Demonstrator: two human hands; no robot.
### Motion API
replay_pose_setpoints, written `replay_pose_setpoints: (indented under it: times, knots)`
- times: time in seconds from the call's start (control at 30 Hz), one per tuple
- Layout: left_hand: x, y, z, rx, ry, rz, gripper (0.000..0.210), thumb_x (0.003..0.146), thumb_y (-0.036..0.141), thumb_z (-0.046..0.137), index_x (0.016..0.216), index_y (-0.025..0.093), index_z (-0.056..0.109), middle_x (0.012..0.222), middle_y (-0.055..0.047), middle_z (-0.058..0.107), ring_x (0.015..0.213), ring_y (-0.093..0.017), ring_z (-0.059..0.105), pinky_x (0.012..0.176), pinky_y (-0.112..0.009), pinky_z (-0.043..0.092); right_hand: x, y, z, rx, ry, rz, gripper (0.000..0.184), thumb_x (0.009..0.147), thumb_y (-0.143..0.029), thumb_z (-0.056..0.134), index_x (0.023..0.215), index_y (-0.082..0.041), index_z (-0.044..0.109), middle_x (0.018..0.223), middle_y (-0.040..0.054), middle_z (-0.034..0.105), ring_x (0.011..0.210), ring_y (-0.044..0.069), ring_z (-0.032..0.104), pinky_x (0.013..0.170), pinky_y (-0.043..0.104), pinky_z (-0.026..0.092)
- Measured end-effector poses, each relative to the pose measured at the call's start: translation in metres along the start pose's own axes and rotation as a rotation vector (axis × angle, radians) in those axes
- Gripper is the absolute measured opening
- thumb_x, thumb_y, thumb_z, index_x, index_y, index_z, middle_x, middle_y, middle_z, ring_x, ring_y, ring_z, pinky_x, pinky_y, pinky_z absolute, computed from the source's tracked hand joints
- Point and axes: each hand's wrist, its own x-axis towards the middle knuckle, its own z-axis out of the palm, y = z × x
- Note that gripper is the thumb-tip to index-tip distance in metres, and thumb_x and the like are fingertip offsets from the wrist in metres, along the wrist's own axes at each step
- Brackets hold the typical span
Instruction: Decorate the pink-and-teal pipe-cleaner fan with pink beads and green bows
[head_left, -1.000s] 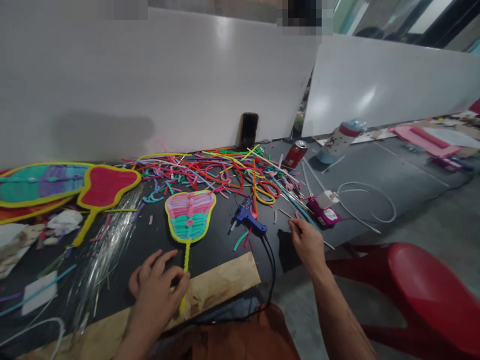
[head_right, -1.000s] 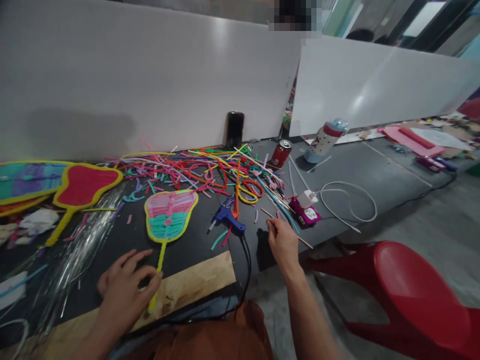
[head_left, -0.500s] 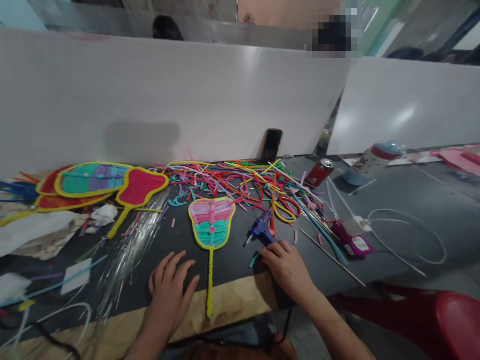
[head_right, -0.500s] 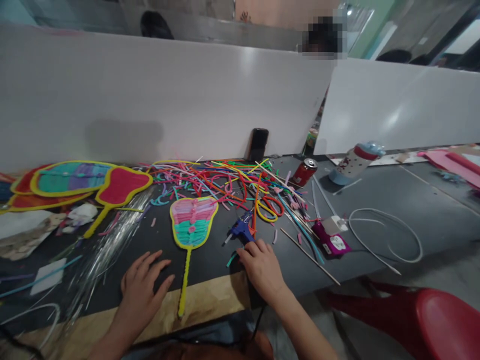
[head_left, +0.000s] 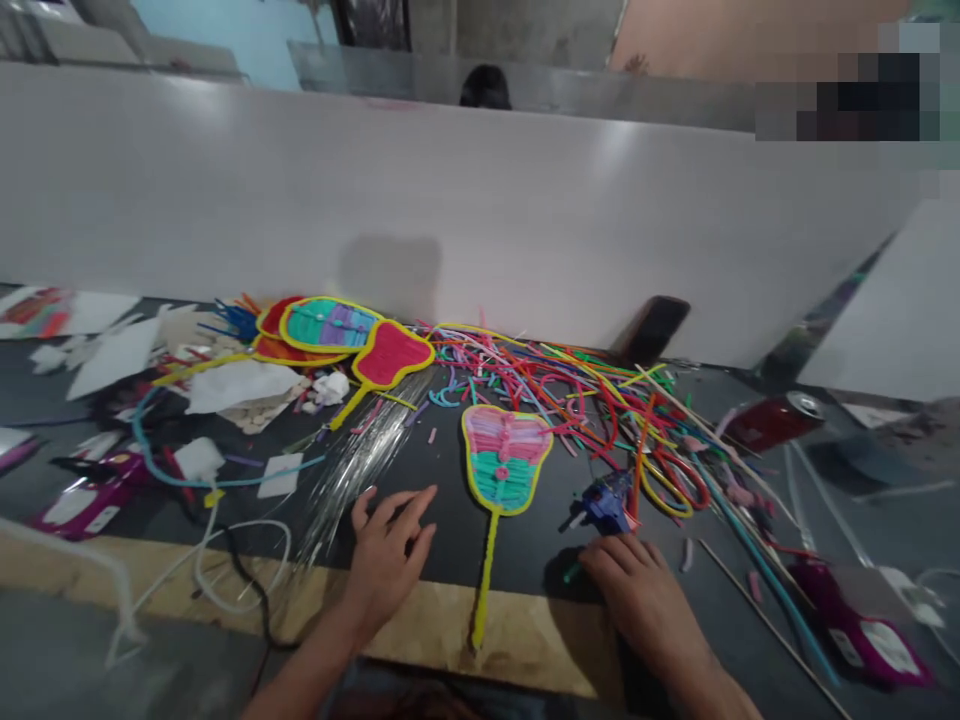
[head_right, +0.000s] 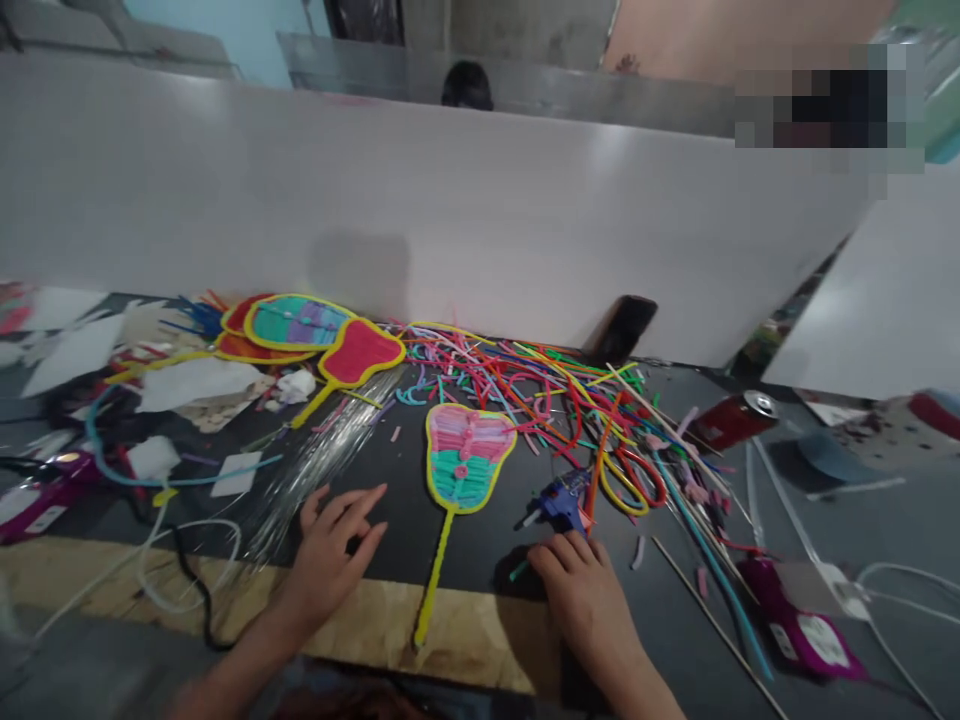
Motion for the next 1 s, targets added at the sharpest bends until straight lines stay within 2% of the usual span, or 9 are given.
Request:
replay_pose_setpoints:
  times: [0.13,0.23,0.3,0.4,0.5,0.57,0.67,0.83,1.0]
  knots:
    - [0.001,-0.002,-0.004,-0.065,0.023,-0.01,0.031,0.087,0.019,0.051,0.117,0.024,0.059,0.081,-0.001,0.073,0.092,-0.017,0.063,0.106,-0.047,0.024,0.029,0.012,-0.01,0.149,0.169,0.057,0.019,0.089,-0.019,0.042,0.089,-0.024,0.061,0.082,0.0059,0.066,0.076,0.02,0.062,0.069,0.031,0.047]
    - [0.008,-0.003,-0.01,-0.088,0.075,0.037,0.028,0.087,0.021,0.054,0.113,0.024,0.062,0.09,-0.003,0.073,0.087,-0.016,0.065,0.106,-0.047,0.024,0.075,0.023,-0.021,0.075,0.241,0.121,0.022,0.089,-0.023,0.041,0.102,-0.021,0.059,0.095,0.0096,0.067,0.088,0.024,0.062,0.075,0.036,0.048]
    - [0.017,-0.004,-0.014,-0.097,0.118,0.089,0.025,0.087,0.022,0.054,0.111,0.024,0.063,0.087,-0.002,0.072,0.082,-0.014,0.066,0.107,-0.047,0.023,0.115,0.024,-0.024,0.099,0.233,0.11,0.028,0.088,-0.025,0.041,0.11,-0.02,0.058,0.105,0.012,0.065,0.095,0.026,0.061,0.079,0.037,0.048]
    - [0.032,-0.005,-0.016,-0.13,0.158,0.174,0.025,0.088,0.023,0.053,0.111,0.024,0.063,0.083,0.0,0.072,0.077,-0.012,0.066,0.11,-0.047,0.02,0.179,0.013,-0.017,0.177,0.097,0.064,0.024,0.089,-0.025,0.043,0.101,-0.021,0.063,0.101,0.0091,0.067,0.089,0.022,0.063,0.075,0.031,0.048]
    - [0.042,-0.007,-0.01,-0.168,0.202,0.223,0.025,0.089,0.023,0.052,0.112,0.022,0.062,0.083,-0.001,0.073,0.079,-0.013,0.067,0.112,-0.049,0.014,0.242,-0.007,0.002,0.136,-0.129,0.112,0.024,0.089,-0.022,0.044,0.102,-0.021,0.065,0.108,0.0068,0.067,0.097,0.018,0.062,0.084,0.026,0.044]
    - [0.042,-0.009,-0.001,-0.184,0.2,0.228,0.024,0.089,0.024,0.052,0.111,0.021,0.062,0.08,-0.001,0.073,0.086,-0.015,0.066,0.112,-0.049,0.01,0.28,-0.019,0.02,0.114,-0.17,0.147,0.026,0.091,-0.024,0.041,0.101,-0.022,0.066,0.107,0.0072,0.068,0.096,0.019,0.063,0.081,0.026,0.044]
    - [0.038,-0.011,0.01,-0.197,0.149,0.227,0.026,0.087,0.025,0.054,0.112,0.021,0.06,0.082,-0.001,0.073,0.1,-0.018,0.063,0.111,-0.049,0.01,0.324,-0.026,0.048,0.076,-0.203,0.241,0.029,0.092,-0.025,0.04,0.098,-0.018,0.067,0.101,0.0126,0.07,0.091,0.022,0.065,0.076,0.029,0.045]
    - [0.036,-0.014,0.013,-0.143,0.194,0.157,0.023,0.083,0.02,0.054,0.105,0.022,0.063,0.09,-0.003,0.072,0.104,-0.021,0.059,0.107,-0.048,0.019,0.361,-0.018,0.08,0.057,-0.253,0.389,0.025,0.085,-0.021,0.049,0.1,-0.01,0.066,0.1,0.0202,0.069,0.087,0.026,0.066,0.07,0.032,0.046]
    - [0.037,-0.016,0.012,-0.187,0.207,0.115,0.022,0.082,0.015,0.054,0.099,0.024,0.065,0.087,-0.001,0.072,0.106,-0.022,0.058,0.105,-0.047,0.02,0.367,0.004,0.079,0.159,-0.256,0.363,0.028,0.086,-0.031,0.048,0.091,-0.013,0.069,0.08,0.0094,0.071,0.071,0.017,0.063,0.061,0.023,0.043]
